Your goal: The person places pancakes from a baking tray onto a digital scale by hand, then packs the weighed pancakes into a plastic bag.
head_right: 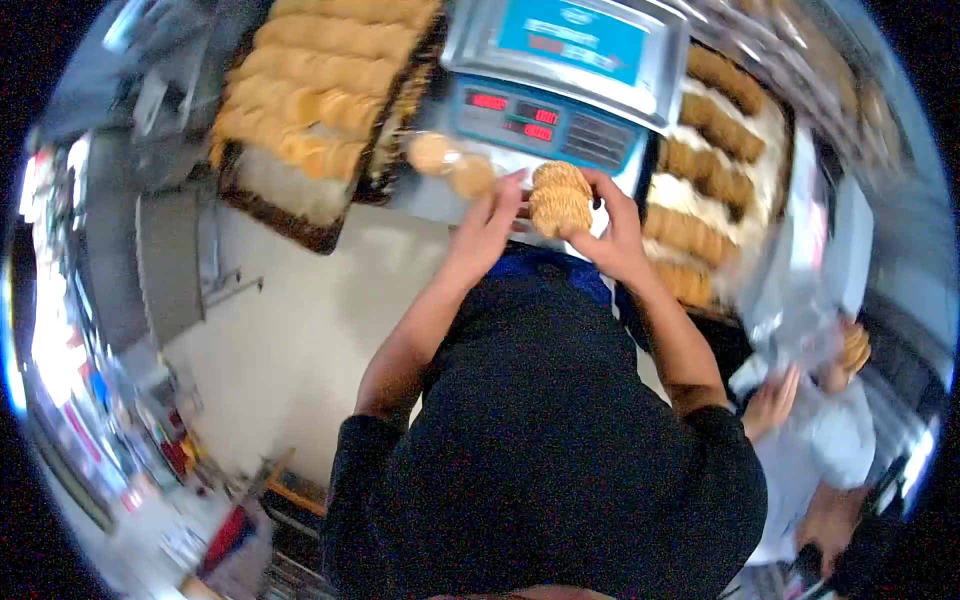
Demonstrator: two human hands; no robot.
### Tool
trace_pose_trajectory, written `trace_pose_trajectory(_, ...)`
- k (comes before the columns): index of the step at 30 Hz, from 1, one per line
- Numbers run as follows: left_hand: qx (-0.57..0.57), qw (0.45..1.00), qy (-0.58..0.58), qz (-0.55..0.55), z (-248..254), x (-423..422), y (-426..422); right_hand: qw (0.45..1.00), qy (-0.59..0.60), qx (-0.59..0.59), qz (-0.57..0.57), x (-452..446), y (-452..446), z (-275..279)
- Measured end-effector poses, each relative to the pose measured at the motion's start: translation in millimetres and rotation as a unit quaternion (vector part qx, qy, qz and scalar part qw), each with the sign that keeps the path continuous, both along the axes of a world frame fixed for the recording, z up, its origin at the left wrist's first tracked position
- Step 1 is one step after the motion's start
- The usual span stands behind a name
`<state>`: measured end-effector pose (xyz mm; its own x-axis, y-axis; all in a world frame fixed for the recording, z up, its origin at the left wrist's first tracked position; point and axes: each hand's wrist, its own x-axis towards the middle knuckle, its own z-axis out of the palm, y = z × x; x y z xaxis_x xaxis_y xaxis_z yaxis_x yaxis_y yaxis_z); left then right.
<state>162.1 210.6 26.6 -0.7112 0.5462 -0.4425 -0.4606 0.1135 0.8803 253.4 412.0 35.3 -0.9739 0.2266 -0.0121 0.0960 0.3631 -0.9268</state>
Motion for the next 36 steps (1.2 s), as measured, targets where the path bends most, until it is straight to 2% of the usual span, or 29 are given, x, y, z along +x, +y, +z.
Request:
trace_pose_trajectory(1,-0.121,0.966,0.227,-0.015,6.5,4.0,-6.5,0.996,-0.037,-0.068,-0.044,15.5,3.8,-7.9)
trace_pose_trajectory(2,-0.114,0.967,0.226,-0.029,8.8,4.4,-16.6,0.985,-0.066,-0.140,-0.080,23.1,2.3,-12.4)
trace_pose_trajectory(3,-0.165,0.949,0.267,-0.037,8.4,8.8,-25.6,0.975,-0.110,-0.182,-0.064,28.8,6.3,-7.1)
trace_pose_trajectory(4,-0.217,0.926,0.306,-0.045,8.2,9.8,-32.7,0.973,-0.114,-0.185,-0.074,32.4,6.6,-10.4)
trace_pose_trajectory(6,-0.194,0.926,0.321,-0.050,-3.4,18.7,-36.1,0.949,-0.266,-0.162,-0.039,46.3,6.8,-38.2)
trace_pose_trajectory(8,-0.243,0.866,0.430,-0.071,-11.5,23.1,-32.7,0.942,-0.253,-0.218,-0.024,52.1,-9.4,-75.3)
trace_pose_trajectory(9,-0.241,0.867,0.430,-0.072,-13.5,20.9,-27.9,0.929,-0.254,-0.270,-0.024,49.0,-18.0,-89.5)
trace_pose_trajectory(11,-0.250,0.809,0.527,-0.071,-18.2,14.2,-17.2,0.896,-0.248,-0.367,-0.021,32.5,-33.8,-96.2)
trace_pose_trajectory(13,-0.265,0.804,0.526,-0.081,-27.1,14.0,-12.9,0.867,-0.223,-0.446,-0.012,14.1,-47.0,-97.4)
trace_pose_trajectory(14,-0.280,0.797,0.527,-0.091,-32.1,14.2,-12.3,0.866,-0.223,-0.447,-0.012,6.9,-51.0,-100.8)
trace_pose_trajectory(16,-0.288,0.804,0.512,-0.089,-41.9,14.6,-15.2,0.799,-0.174,-0.575,-0.011,-3.8,-58.0,-110.4)
trace_pose_trajectory(20,-0.301,0.793,0.526,-0.056,-42.7,14.1,-17.0,0.771,-0.147,-0.620,-0.008,-15.7,-69.2,-125.4)
trace_pose_trajectory(24,-0.314,0.763,0.564,-0.043,-46.4,14.6,-19.6,0.814,-0.164,-0.556,-0.030,-27.4,-76.4,-124.4)
trace_pose_trajectory(26,-0.313,0.752,0.578,-0.049,-53.6,15.3,-22.6,0.881,-0.144,-0.448,-0.050,-30.5,-79.1,-128.2)
trace_pose_trajectory(30,-0.332,0.748,0.573,-0.038,-55.9,15.8,-26.4,0.897,-0.153,-0.416,-0.007,-30.6,-76.9,-125.9)
trace_pose_trajectory(32,-0.328,0.738,0.589,-0.011,-47.3,12.4,-23.8,0.794,-0.172,-0.582,-0.036,-30.5,-80.1,-123.4)
trace_pose_trajectory(36,-0.351,0.754,0.554,-0.043,-50.6,14.5,-27.7,0.757,-0.156,-0.631,-0.065,-34.4,-94.4,-112.6)
